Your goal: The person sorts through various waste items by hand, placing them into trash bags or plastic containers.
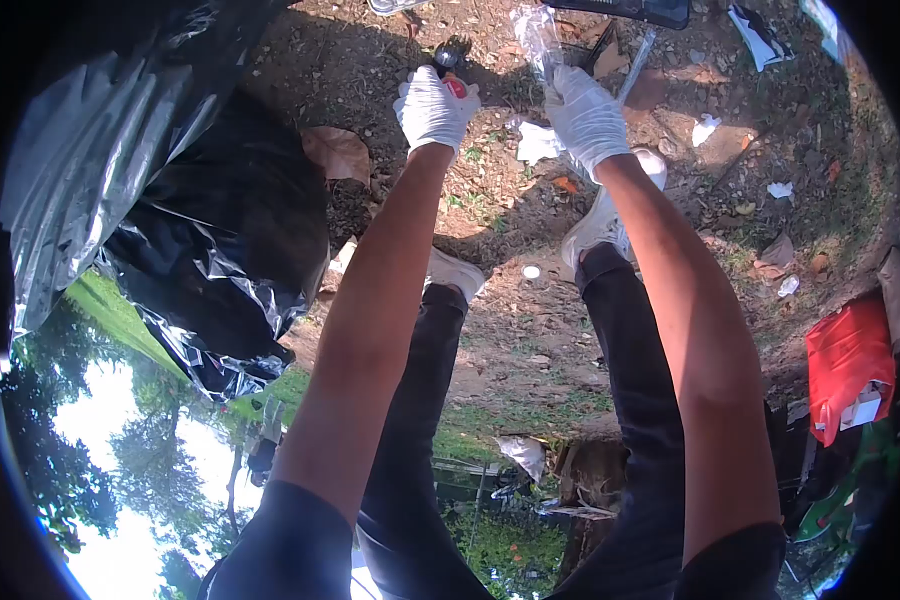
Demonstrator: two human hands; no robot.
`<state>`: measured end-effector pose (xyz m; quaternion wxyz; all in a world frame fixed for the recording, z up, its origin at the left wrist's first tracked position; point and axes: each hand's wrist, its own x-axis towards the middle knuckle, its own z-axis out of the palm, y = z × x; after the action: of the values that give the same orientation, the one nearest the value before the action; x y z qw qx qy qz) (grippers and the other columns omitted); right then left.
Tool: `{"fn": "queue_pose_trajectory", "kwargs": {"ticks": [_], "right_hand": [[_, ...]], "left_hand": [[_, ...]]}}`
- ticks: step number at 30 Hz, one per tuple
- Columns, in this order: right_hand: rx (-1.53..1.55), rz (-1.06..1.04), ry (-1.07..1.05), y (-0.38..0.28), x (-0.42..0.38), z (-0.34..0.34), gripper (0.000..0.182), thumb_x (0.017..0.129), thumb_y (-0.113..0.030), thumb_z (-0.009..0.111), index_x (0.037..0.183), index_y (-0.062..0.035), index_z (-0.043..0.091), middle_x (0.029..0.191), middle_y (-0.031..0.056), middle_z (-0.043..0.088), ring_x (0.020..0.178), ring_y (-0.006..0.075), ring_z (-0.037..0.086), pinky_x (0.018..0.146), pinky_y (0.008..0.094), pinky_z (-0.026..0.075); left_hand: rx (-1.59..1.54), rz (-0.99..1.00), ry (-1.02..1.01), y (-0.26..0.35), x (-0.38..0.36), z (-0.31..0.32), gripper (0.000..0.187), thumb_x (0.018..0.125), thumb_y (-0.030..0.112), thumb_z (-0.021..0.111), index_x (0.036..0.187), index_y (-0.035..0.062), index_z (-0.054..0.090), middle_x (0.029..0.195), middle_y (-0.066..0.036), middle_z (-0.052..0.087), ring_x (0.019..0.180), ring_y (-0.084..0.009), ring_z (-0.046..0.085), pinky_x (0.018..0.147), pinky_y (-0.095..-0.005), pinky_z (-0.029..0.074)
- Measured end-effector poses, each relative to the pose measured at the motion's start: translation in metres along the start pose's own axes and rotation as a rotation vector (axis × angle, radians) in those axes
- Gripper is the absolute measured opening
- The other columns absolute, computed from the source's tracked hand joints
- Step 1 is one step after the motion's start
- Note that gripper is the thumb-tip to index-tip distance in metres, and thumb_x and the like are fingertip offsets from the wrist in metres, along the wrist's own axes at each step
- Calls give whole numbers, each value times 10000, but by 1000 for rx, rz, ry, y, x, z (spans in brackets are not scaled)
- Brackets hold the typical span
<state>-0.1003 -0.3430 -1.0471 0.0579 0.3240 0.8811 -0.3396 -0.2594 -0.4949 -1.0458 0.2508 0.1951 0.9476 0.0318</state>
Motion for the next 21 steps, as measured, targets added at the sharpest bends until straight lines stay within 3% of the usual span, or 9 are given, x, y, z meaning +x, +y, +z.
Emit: {"fn": "queue_pose_trajectory", "kwargs": {"ticks": [2,3,5,7,10,15,17,20,21], "right_hand": [[36,35,-53,-2,-8,-23,86,923,-149,627,948,-74,593,862,152,627,816,339,661,745,409,518],[73,76,-108,-7,-14,-47,93,912,-115,632,902,-77,547,815,147,597,780,333,645,719,394,505],[193,-62,105,-40,-27,-75,131,895,-87,670,930,-99,544,770,101,599,749,306,652,676,370,514],[340,-175,121,-88,-29,-84,156,919,-126,669,1056,-115,595,816,105,673,759,328,703,656,421,565],[408,-395,144,-234,-36,-88,157,894,-199,681,1019,-130,617,799,74,664,708,284,701,636,412,582],[570,-743,-200,-490,-81,-56,131,851,-183,686,824,-56,662,636,94,633,601,290,689,512,423,522],[393,-720,-252,-567,-106,-24,179,845,-202,683,929,-43,679,823,140,648,709,291,683,589,429,513],[105,-606,-296,-640,-137,14,325,837,-230,679,1086,-23,703,1103,208,670,871,293,673,704,439,499],[219,-578,-377,-635,-139,-3,481,863,-314,695,1242,-26,627,1232,202,601,931,280,653,732,429,493]], "left_hand": [[24,1,-46,-1,-3,3,505,784,467,790,1041,70,612,1018,-140,693,1025,-341,644,919,-494,475],[33,61,95,-2,-11,3,325,753,366,798,876,130,612,868,-72,680,880,-296,668,784,-448,509],[-179,-142,-90,4,-29,-10,260,790,282,769,826,98,588,792,-93,686,802,-246,688,683,-392,531],[-339,-154,-122,-3,-58,-17,421,786,402,808,937,78,585,777,-102,696,721,-300,701,656,-414,548],[-222,-87,-184,-16,-110,-31,476,794,431,818,969,64,572,801,-139,696,733,-347,705,686,-430,550],[-324,-204,-154,-25,-179,-101,488,813,375,800,1059,52,529,828,-181,671,772,-399,681,724,-476,534],[-448,-228,-133,-29,-204,-131,391,793,284,842,938,76,544,692,-57,626,626,-246,636,663,-385,527],[-527,-199,-107,-66,-236,-115,429,803,263,840,1049,70,547,798,-67,628,680,-218,590,684,-361,517],[-554,-146,-39,-74,-242,-116,454,809,265,837,1096,71,545,845,-70,631,711,-205,579,692,-356,514]]}}
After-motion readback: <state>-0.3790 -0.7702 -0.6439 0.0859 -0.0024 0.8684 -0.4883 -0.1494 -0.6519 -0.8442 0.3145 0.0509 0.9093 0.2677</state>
